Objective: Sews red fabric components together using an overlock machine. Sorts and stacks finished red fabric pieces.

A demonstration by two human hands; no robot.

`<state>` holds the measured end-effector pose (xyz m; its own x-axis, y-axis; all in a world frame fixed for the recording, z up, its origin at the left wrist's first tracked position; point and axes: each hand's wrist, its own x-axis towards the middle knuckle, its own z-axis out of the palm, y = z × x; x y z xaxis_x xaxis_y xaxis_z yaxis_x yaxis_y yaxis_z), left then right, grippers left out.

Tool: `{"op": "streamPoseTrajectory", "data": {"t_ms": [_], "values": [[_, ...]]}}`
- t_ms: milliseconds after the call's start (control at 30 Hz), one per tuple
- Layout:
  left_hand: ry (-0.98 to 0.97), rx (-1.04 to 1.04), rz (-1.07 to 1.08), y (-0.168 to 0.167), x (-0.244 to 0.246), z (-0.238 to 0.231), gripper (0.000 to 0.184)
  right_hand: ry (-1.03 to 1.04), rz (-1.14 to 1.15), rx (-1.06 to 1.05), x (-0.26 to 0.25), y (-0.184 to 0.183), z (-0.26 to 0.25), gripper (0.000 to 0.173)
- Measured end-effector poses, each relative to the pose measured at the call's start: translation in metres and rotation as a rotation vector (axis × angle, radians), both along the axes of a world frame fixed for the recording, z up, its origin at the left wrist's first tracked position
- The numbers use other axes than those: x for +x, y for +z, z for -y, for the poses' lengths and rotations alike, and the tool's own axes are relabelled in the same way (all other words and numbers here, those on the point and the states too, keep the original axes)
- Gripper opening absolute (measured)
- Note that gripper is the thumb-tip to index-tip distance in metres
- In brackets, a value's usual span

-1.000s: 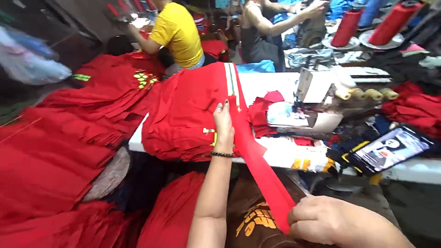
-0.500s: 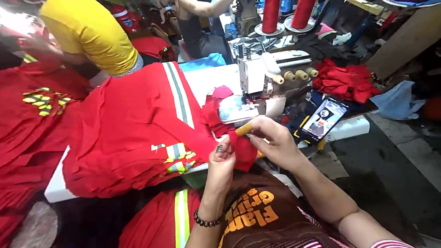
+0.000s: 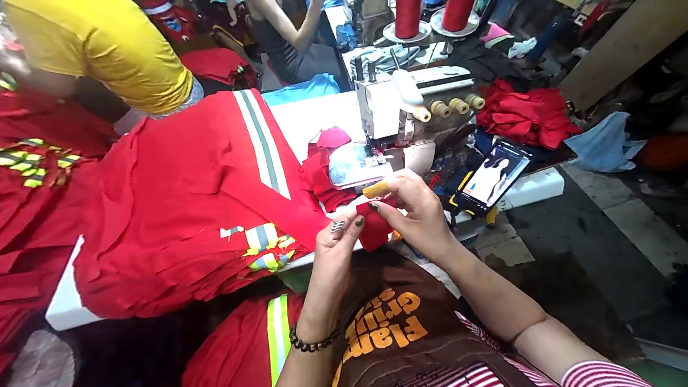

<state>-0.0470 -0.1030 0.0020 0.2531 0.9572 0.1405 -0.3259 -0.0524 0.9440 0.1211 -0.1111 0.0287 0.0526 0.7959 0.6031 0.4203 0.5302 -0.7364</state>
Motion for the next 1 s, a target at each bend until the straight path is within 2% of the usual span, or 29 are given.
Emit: {"op": "streamPoseTrajectory", "data": {"t_ms": [100,200,267,367,467,533,600,700,767,900,1000], "values": [[-0.043,0.113,-0.288,0.01,-0.011,-0.033,0.02,0.096,-0.156,-0.154,0.003,-0.006,-0.01,0.04],[-0.191,0.388,-0.615,0.022,-0.017,-0.083,0.015,0.308,-0.477,-0.374,0.01,-0.018,-0.025,0.052],[-0.273,0.558,-0.729,0.023,-0.011,-0.118,0.016,0.31,-0.603,-0.432,0.014,-0.03,-0.036,0.049],[-0.184,0.567,-0.895,0.016,0.01,-0.143,0.018,0.16,-0.64,-0.451,0.016,-0.047,-0.05,0.042],[0.014,0.76,-1.068,0.001,0.026,-0.139,0.014,0.063,-0.623,-0.465,0.017,-0.057,-0.054,0.042],[0.193,0.915,-1.131,-0.015,0.032,-0.119,0.02,0.03,-0.61,-0.474,0.018,-0.06,-0.052,0.043],[0.39,0.97,-1.207,-0.03,0.044,-0.09,0.02,0.005,-0.597,-0.48,0.021,-0.063,-0.048,0.046],[0.443,0.883,-1.298,-0.036,0.06,-0.061,0.034,-0.005,-0.606,-0.451,0.026,-0.066,-0.041,0.048],[0.462,0.887,-1.275,-0.041,0.063,-0.058,0.038,-0.007,-0.636,-0.432,0.028,-0.068,-0.038,0.049],[0.551,0.991,-1.213,-0.043,0.064,-0.063,0.027,-0.038,-0.614,-0.409,0.033,-0.068,-0.041,0.05],[0.579,0.996,-1.177,-0.043,0.063,-0.069,0.018,-0.09,-0.563,-0.386,0.034,-0.067,-0.046,0.051]]}}
